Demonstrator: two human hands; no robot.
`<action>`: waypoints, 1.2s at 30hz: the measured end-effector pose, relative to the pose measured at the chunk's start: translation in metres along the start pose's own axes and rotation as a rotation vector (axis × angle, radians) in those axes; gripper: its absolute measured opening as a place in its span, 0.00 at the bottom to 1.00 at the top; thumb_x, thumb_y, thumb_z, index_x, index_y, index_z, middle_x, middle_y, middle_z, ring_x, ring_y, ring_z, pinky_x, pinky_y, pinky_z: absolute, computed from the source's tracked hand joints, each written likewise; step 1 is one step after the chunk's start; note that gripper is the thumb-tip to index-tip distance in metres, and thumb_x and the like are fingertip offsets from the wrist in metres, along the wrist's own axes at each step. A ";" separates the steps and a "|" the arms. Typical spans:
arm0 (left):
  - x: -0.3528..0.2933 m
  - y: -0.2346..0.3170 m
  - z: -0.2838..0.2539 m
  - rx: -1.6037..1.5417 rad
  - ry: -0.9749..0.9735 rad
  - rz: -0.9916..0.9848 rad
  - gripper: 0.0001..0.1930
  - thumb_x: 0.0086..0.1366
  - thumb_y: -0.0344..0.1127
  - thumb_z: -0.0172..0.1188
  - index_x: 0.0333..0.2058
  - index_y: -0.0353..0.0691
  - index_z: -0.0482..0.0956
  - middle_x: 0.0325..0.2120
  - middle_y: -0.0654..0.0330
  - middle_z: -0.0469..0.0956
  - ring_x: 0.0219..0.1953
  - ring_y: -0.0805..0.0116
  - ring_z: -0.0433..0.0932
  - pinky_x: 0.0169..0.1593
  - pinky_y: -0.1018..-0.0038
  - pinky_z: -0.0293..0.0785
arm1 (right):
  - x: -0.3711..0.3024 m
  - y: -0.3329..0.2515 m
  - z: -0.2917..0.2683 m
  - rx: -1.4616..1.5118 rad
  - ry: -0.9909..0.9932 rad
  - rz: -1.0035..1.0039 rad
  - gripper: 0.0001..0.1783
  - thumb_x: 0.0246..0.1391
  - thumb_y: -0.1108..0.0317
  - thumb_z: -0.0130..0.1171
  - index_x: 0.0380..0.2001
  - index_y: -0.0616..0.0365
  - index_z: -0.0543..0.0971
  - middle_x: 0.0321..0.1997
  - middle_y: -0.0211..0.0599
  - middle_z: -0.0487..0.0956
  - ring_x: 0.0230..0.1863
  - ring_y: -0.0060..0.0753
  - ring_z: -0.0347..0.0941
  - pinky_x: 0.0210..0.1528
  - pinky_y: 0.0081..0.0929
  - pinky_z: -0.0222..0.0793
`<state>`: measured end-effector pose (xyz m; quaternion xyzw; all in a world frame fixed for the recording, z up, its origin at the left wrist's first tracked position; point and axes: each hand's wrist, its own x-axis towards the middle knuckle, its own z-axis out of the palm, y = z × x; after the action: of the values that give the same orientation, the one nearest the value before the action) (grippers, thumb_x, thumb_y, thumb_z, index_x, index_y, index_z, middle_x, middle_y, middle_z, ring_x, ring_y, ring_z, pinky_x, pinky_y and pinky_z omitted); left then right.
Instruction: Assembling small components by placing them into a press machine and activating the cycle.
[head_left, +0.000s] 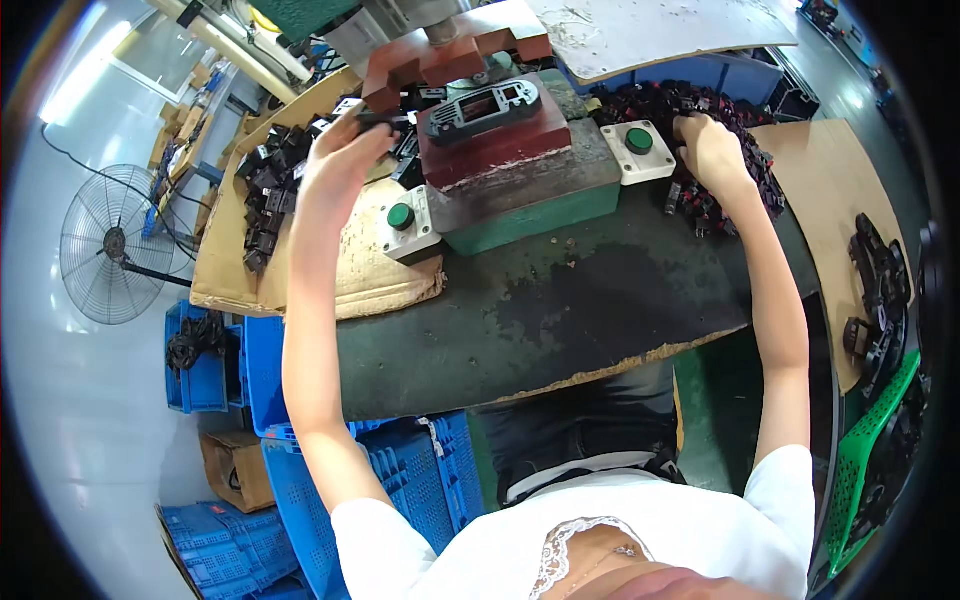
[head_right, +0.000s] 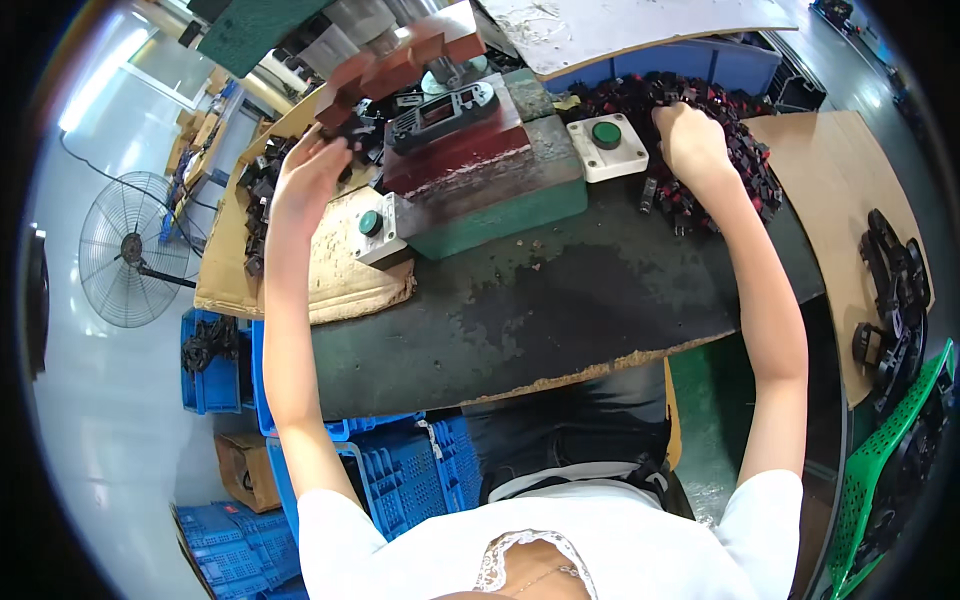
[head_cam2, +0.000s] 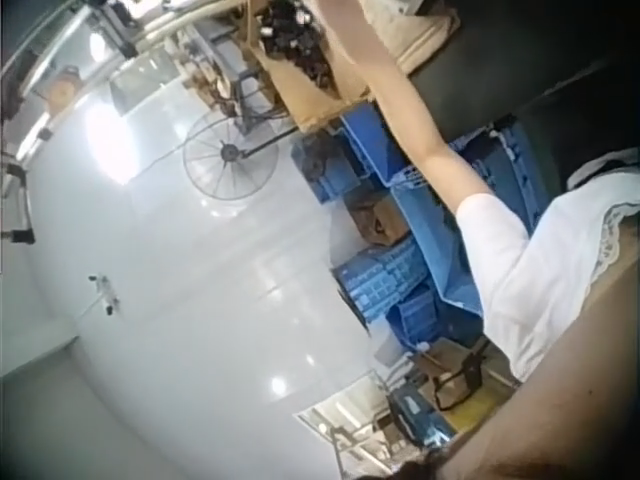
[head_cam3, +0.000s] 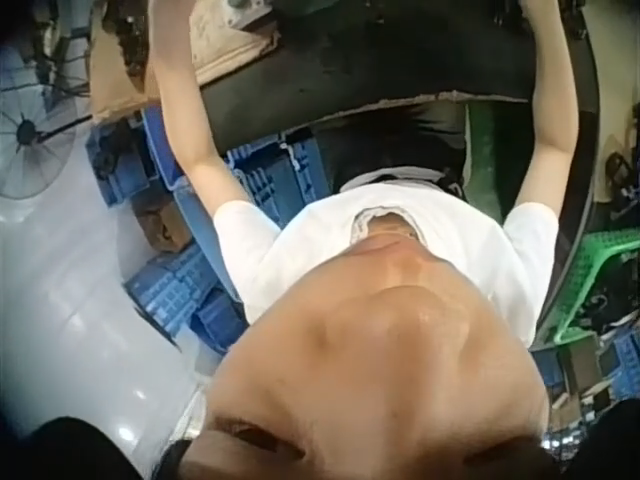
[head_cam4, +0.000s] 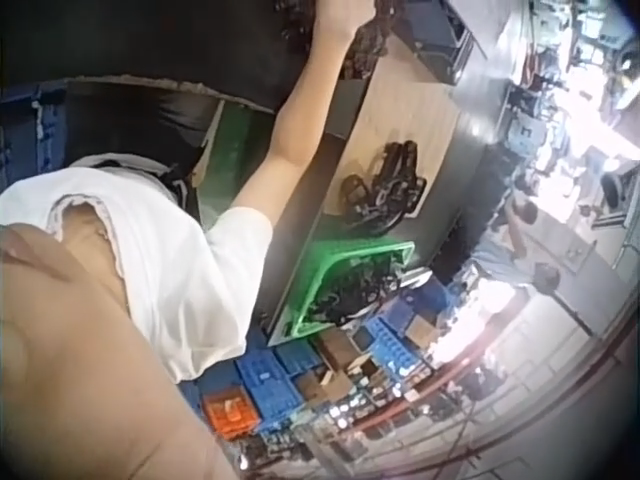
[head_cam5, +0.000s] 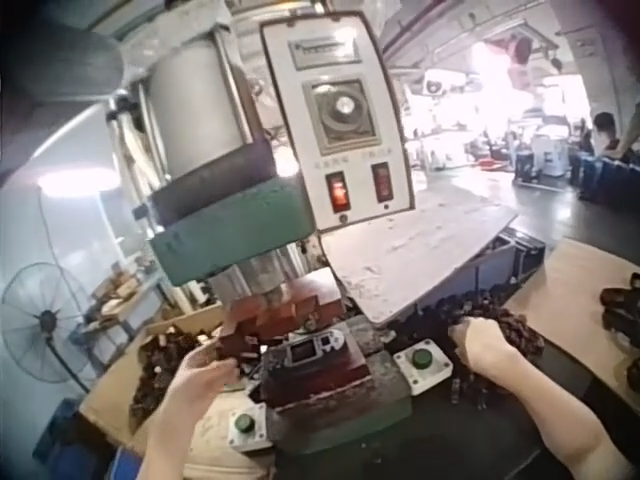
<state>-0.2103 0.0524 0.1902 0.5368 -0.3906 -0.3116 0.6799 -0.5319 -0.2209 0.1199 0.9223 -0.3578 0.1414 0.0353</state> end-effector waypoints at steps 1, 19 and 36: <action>-0.001 0.004 0.020 0.109 -0.042 0.006 0.18 0.55 0.25 0.62 0.45 0.31 0.74 0.39 0.59 0.77 0.37 0.76 0.76 0.44 0.80 0.70 | -0.001 0.002 0.001 -0.005 0.002 -0.002 0.12 0.40 0.72 0.61 0.32 0.60 0.75 0.33 0.49 0.77 0.37 0.52 0.75 0.37 0.43 0.72; 0.014 -0.020 0.070 0.849 0.000 0.510 0.20 0.50 0.34 0.69 0.43 0.39 0.78 0.25 0.62 0.76 0.23 0.76 0.69 0.26 0.78 0.65 | 0.011 -0.054 -0.064 0.848 0.085 -0.301 0.13 0.49 0.76 0.60 0.40 0.66 0.76 0.35 0.33 0.79 0.36 0.20 0.74 0.45 0.21 0.71; 0.026 -0.025 0.064 0.775 -0.138 0.498 0.20 0.55 0.34 0.65 0.46 0.34 0.73 0.41 0.57 0.77 0.43 0.68 0.76 0.49 0.72 0.70 | 0.083 -0.111 -0.033 1.050 0.094 -0.599 0.11 0.50 0.72 0.60 0.39 0.62 0.78 0.33 0.34 0.81 0.36 0.21 0.77 0.44 0.22 0.71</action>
<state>-0.2529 -0.0066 0.1782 0.6190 -0.6396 -0.0051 0.4558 -0.4070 -0.1868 0.1787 0.8699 0.0369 0.3236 -0.3703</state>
